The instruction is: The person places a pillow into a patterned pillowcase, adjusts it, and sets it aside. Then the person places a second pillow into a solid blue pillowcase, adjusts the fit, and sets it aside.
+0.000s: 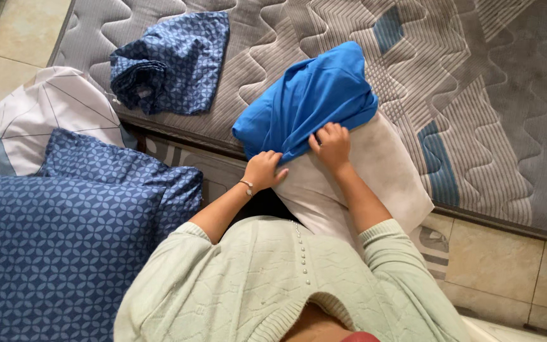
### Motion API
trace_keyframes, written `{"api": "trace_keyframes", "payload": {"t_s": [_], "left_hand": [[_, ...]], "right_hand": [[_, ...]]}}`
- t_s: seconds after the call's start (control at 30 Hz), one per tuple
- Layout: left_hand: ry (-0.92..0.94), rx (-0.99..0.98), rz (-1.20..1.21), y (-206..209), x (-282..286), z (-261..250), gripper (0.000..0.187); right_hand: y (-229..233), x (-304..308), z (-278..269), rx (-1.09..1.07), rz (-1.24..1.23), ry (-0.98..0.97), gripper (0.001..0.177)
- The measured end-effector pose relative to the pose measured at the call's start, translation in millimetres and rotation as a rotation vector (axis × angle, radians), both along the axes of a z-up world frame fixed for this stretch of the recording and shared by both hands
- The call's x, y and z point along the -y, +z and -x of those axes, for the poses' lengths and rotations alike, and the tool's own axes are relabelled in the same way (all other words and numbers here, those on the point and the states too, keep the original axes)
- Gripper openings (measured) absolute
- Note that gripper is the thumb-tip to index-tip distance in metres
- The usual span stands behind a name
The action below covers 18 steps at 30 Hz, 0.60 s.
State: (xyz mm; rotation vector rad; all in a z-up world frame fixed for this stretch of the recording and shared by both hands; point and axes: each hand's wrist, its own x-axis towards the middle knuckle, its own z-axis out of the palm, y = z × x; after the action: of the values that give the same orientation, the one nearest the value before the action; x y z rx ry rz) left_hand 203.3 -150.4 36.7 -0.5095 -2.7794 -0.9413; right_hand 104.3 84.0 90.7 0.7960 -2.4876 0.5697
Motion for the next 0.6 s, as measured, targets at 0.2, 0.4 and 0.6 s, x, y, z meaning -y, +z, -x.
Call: {"api": "trace_keyframes", "payload": {"t_s": [0.2,0.4,0.6], "left_hand": [[0.725,-0.246,-0.149,-19,52,55,0.031],[0.659,0.131,-0.857,-78,71,89,0.026],[0.882,0.031,-1.250,-112,92,100,0.038]], "right_hand": [[-7,-41,129,-0.018,0.211,-0.350,0.040],[-29,-64,230,0.587,0.260,-0.586,0.103],[-9,-84,241,0.776,0.427,-0.374,0.037]]}}
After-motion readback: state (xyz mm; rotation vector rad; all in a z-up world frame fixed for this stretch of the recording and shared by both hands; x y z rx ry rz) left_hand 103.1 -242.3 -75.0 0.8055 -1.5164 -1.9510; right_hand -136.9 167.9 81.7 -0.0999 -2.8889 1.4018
